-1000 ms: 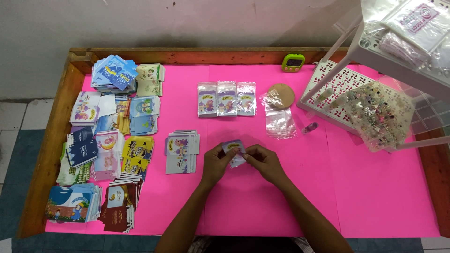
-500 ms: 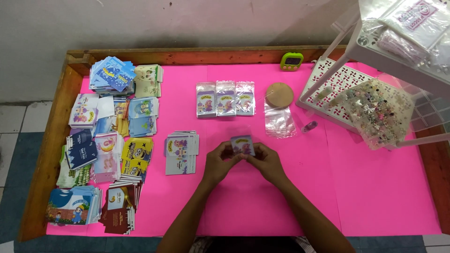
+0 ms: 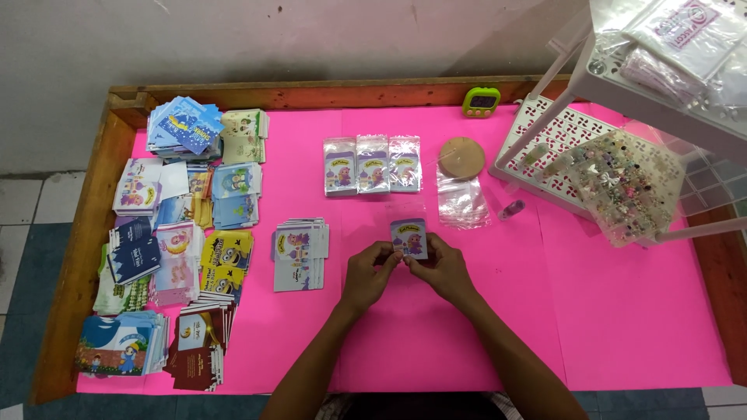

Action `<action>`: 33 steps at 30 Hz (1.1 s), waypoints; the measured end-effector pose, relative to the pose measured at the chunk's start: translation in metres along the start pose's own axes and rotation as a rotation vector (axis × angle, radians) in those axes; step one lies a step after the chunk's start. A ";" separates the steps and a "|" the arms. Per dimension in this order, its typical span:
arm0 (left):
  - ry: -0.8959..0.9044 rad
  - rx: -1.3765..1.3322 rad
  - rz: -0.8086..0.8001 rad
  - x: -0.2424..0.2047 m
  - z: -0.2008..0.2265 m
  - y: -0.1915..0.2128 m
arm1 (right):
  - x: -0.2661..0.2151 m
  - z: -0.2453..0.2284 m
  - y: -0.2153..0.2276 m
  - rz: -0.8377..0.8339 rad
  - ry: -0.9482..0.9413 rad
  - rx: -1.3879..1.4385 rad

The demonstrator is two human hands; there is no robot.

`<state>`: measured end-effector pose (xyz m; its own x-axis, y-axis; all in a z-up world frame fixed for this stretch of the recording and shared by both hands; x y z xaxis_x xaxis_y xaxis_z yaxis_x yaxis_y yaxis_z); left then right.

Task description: Sorting and packaging small printed cards into plastic sleeves on a desk.

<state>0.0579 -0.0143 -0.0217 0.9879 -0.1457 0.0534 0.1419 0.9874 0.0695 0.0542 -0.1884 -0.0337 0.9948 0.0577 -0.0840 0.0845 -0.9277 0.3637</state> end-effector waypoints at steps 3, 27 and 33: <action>-0.035 0.017 0.031 0.001 0.008 0.001 | 0.001 -0.001 0.004 0.023 0.006 0.033; -0.129 0.017 0.169 -0.004 0.017 0.016 | 0.038 -0.025 0.034 0.254 -0.084 0.151; -0.180 0.044 0.099 -0.007 0.016 0.010 | 0.082 -0.038 0.033 0.336 -0.089 0.063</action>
<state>0.0513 -0.0046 -0.0054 0.9692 -0.0603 0.2387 0.0376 0.9944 0.0985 0.1412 -0.2000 0.0068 0.9573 -0.2845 -0.0509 -0.2532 -0.9106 0.3268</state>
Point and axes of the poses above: each hand's wrist, its own x-axis towards the middle knuckle, its own y-axis out of the back of the hand, z = x × y, the point moved 6 cm from there along x, towards the middle knuckle, and after that the axes turned 9 degrees about -x, right-handed, at the moved point
